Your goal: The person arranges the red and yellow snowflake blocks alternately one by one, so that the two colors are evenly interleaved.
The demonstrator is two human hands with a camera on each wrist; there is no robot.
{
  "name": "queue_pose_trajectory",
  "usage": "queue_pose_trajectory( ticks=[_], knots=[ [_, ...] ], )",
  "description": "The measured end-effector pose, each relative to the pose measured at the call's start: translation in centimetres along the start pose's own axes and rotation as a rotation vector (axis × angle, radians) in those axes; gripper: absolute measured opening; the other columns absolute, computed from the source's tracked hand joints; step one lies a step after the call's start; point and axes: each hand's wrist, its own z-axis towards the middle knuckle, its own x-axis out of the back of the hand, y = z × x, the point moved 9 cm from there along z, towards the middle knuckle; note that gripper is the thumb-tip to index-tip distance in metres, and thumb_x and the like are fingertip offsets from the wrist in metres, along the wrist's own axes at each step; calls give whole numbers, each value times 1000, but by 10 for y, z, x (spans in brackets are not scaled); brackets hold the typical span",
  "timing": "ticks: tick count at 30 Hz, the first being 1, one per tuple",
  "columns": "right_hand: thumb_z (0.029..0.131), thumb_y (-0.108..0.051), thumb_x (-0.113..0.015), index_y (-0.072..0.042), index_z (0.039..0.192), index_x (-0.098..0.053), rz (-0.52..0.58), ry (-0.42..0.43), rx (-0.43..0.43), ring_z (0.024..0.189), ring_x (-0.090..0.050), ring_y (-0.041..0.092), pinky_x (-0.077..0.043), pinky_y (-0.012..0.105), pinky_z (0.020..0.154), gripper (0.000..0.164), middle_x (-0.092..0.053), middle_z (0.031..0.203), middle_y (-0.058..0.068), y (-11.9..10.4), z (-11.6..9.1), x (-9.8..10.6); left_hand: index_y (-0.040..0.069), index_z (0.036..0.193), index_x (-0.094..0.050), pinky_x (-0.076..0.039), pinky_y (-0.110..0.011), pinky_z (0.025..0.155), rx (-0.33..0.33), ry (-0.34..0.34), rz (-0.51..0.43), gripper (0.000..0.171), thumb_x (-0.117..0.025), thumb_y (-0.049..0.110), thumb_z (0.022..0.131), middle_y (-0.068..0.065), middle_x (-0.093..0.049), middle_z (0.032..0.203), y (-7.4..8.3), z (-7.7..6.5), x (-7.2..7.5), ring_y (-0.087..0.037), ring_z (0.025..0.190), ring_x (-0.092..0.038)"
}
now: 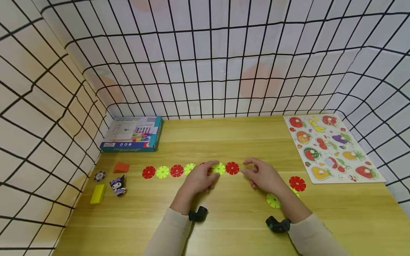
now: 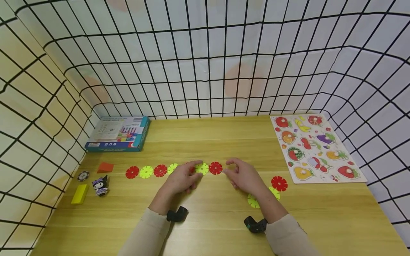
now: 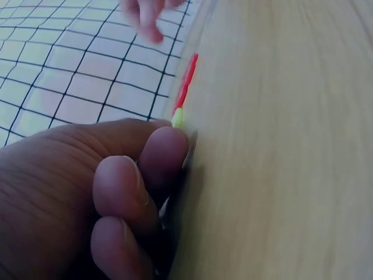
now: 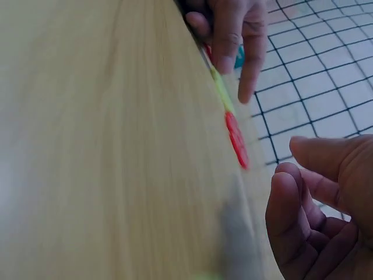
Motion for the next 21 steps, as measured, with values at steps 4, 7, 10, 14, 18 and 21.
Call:
queue_pose_trajectory(
  ticks=[4,7,10,14,18,21],
  knots=[
    [87,-39,-63,-19,116,-57,-97,33,32,48,-53,20,-43,31,45,36,-54,65,4,10,-23,19,32,136,-43,-47,-35,43,-50,-13,-15,51,-62,35,88,-1,-60,57,7,0,-4,-20,38,-52],
    [84,-42,-65,-20,114,-59,-174,39,37,48,-49,16,-40,27,46,38,-53,65,0,21,-42,29,35,135,-43,-46,-35,42,-88,-33,-31,50,-61,36,89,1,-61,58,16,3,-13,-19,38,-52],
    [80,-47,-67,-21,113,-60,-220,21,9,50,-45,13,-37,26,47,42,-52,65,-3,36,-60,34,37,135,-43,-46,-35,42,-93,-44,-52,49,-60,36,89,2,-61,58,24,7,-24,-19,38,-52],
    [73,-54,-70,-23,113,-61,-246,-1,-42,51,-42,12,-33,24,47,51,-49,62,-3,55,-80,37,35,137,-40,-48,-35,43,-42,-52,-91,54,-62,34,88,-1,-62,57,31,12,-37,-20,38,-53],
    [70,-56,-71,-23,116,-60,-259,18,-44,48,-41,10,-31,23,43,58,-48,59,-4,67,-93,39,32,139,-39,-48,-34,41,21,-44,-95,57,-64,30,88,-2,-62,55,32,15,-41,-20,36,-53],
    [72,-55,-71,-26,117,-59,-278,34,-28,47,-42,8,-32,23,43,55,-48,59,-6,71,-95,39,31,138,-40,-47,-33,40,55,-35,-99,56,-64,28,88,-2,-62,54,32,16,-40,-20,37,-53]
  ],
)
